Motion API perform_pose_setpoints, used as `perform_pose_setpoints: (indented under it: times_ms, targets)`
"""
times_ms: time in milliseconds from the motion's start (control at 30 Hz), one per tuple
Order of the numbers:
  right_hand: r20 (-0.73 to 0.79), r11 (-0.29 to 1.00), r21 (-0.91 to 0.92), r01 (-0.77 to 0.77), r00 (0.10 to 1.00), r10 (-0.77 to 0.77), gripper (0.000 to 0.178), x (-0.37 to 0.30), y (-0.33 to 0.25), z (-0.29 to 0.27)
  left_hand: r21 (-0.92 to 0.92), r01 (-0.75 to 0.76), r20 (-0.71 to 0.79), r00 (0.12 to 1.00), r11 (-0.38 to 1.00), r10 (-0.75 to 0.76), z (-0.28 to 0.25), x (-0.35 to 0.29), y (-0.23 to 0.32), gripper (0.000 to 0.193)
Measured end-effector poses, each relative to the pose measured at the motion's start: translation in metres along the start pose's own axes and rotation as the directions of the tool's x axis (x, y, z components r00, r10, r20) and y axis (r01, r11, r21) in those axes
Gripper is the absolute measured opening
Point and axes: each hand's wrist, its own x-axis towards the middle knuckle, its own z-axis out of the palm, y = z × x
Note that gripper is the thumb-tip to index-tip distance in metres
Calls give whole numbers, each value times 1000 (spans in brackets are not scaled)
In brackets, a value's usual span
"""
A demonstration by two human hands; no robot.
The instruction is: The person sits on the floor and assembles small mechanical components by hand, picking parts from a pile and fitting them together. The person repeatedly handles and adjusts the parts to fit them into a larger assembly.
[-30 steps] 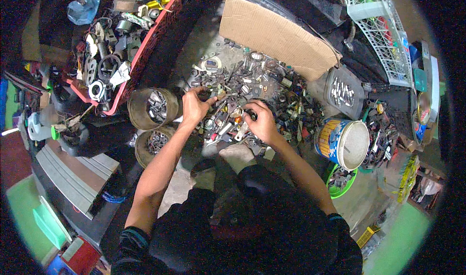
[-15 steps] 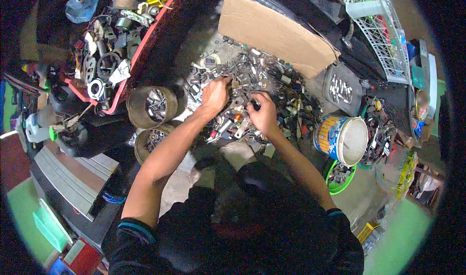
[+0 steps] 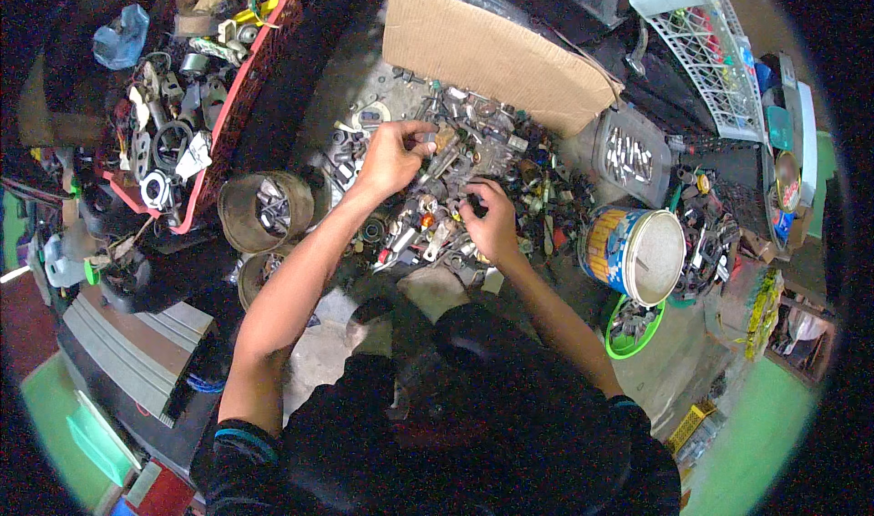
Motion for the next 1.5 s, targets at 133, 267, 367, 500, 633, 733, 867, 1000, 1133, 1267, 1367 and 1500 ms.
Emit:
perform_pose_setpoints:
  times_ms: [133,267,367,500,633,733,867,1000,1133,1267,1367,1500]
  targets:
    - [-23,1000,-3,22,1000,-22,30,1,0,-5,202,35,-107,994,979,-13,3,13,-36,27]
    - [-22,1000,17,23,1000,-23,28,-1,-3,-11,218,-15,-148,988,976,48,13,11,-38,38]
    - [-12,1000,7,17,1000,-17,26,1,-6,-13,415,-139,45,990,899,132,26,8,-38,67]
    - [-17,996,-38,85,996,-86,26,6,-8,-10,532,-183,66,982,827,175,45,14,-35,82]
    - [-1,996,-40,77,997,-77,25,3,-6,-9,533,-187,35,979,825,199,54,19,-43,67]
    - [-9,995,-66,74,997,-75,25,-1,-7,-5,478,-177,25,982,861,188,52,10,-53,51]
    - [-17,996,-60,68,997,-69,24,-2,-2,-7,370,-247,45,968,896,249,48,-10,-50,48]
    - [-17,998,-37,51,999,-52,26,0,-1,-8,289,-206,65,979,935,196,48,-11,-45,44]
    - [-19,997,-31,75,997,-76,26,-1,-3,-7,370,-166,50,986,914,158,55,18,-53,46]
    - [-43,995,-42,88,995,-90,24,-3,0,-8,434,-29,45,999,900,10,56,30,-38,48]
    - [-29,996,-46,72,997,-73,24,-3,0,-8,405,51,32,997,913,-70,54,33,-35,44]
    - [1,999,26,26,1000,-26,29,-2,-4,-7,329,184,-71,983,926,-170,47,52,-46,43]
